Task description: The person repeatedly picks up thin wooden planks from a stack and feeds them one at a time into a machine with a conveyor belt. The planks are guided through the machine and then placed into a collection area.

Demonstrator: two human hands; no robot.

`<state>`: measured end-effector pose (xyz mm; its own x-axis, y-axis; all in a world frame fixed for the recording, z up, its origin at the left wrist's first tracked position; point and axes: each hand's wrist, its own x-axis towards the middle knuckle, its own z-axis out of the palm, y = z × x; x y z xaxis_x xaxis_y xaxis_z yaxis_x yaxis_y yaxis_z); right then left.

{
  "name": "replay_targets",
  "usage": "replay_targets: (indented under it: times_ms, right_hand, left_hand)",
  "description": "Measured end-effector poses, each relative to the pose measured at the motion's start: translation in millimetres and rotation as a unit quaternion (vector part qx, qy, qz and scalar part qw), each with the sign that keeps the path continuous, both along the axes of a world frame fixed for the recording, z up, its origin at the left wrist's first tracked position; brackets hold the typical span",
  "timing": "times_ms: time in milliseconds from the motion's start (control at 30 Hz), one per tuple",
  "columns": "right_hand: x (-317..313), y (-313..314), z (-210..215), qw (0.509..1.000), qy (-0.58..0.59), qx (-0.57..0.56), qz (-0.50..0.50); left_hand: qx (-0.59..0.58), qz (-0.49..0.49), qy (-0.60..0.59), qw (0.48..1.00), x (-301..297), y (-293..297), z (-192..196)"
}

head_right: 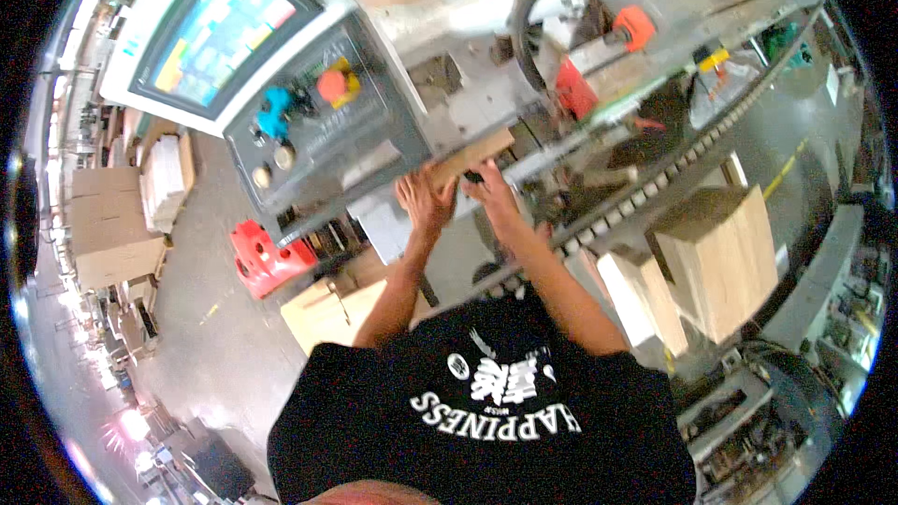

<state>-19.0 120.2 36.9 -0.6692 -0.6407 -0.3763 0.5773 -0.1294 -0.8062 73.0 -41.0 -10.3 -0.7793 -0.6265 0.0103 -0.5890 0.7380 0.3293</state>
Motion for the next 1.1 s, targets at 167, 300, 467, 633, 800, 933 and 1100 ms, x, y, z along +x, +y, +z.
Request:
replay_targets:
  times_ms: [167, 300, 467, 633, 800, 933, 1100]
  right_hand:
    - [-10, -13, -13, 0.999, 0.018, -0.03, -0.007]
    - [4, -27, -3, 1.0, 0.006, -0.026, -0.014]
    - [-5, -26, 0, 0.999, -0.02, 0.011, 0.027]
    - [13, -33, -17, 0.995, -0.07, -0.048, -0.041]
    - [0, 10, -38, 0.994, 0.032, -0.108, -0.004]
    - [-65, 70, -99, 0.994, 0.029, -0.097, -0.039]
    - [-69, 31, -69, 0.97, -0.148, -0.171, -0.088]
  left_hand:
    - [-0.012, 0.006, 0.062, 0.998, 16, -6, -10]
    - [-0.036, -0.023, 0.046, 0.998, 49, -24, 21]
    - [0.0, -0.086, 0.06, 0.994, 74, -53, 15]
    - [0.005, -0.026, 0.093, 0.995, 80, -50, 22]
    - [0.065, 0.018, 0.172, 0.983, 65, -30, -22]
    - [0.036, -0.004, 0.174, 0.984, 9, -22, -28]
    - [0.001, 0.018, 0.143, 0.99, 8, -19, -2]
